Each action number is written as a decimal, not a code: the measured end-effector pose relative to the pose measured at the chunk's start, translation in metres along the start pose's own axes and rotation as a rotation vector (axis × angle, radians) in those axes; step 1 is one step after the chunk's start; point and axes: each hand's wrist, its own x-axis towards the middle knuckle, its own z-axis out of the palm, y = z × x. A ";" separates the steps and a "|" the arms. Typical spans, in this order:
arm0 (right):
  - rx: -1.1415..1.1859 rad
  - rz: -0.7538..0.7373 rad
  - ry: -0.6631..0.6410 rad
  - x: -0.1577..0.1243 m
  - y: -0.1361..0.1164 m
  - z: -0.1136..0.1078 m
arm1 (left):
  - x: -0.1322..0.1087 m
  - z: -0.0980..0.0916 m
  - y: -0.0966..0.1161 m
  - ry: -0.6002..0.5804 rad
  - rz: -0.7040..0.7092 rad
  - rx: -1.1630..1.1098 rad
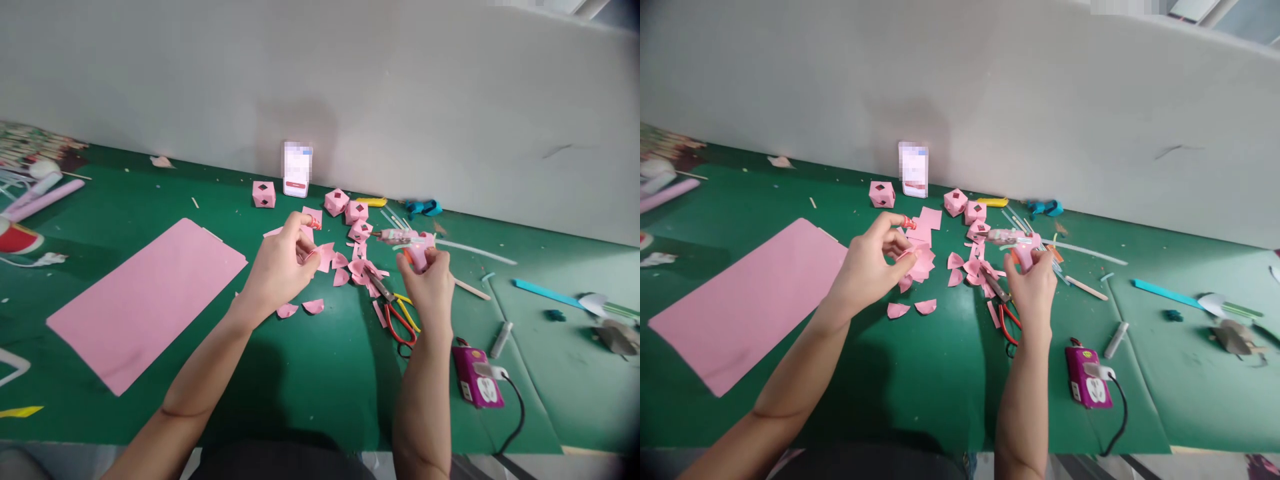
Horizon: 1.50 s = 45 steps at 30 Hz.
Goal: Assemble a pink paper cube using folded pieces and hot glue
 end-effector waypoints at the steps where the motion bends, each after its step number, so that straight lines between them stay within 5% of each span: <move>1: -0.057 0.057 -0.033 0.009 0.009 0.005 | 0.000 0.000 0.000 0.000 0.004 0.004; 7: -0.193 0.257 -0.139 0.029 0.047 0.026 | 0.002 0.001 0.001 -0.006 -0.005 0.017; 13: -0.067 0.175 -0.119 0.019 0.031 0.020 | 0.000 0.003 0.001 -0.038 -0.004 -0.061; 17: 0.213 -0.016 -0.306 -0.004 -0.009 0.016 | -0.001 0.004 0.004 -0.082 -0.027 -0.130; 19: 0.531 -0.089 -0.507 -0.021 -0.030 0.016 | -0.002 0.004 0.006 -0.103 -0.038 -0.155; 24: 1.150 -0.006 -0.830 -0.051 -0.058 0.022 | -0.003 0.004 0.007 -0.101 -0.031 -0.170; 35: 1.195 0.112 -0.781 -0.052 -0.065 0.029 | -0.004 0.008 0.006 -0.120 0.002 -0.115; 45: 1.045 -0.054 -0.667 -0.058 -0.070 0.024 | -0.006 0.015 0.008 -0.103 0.018 0.004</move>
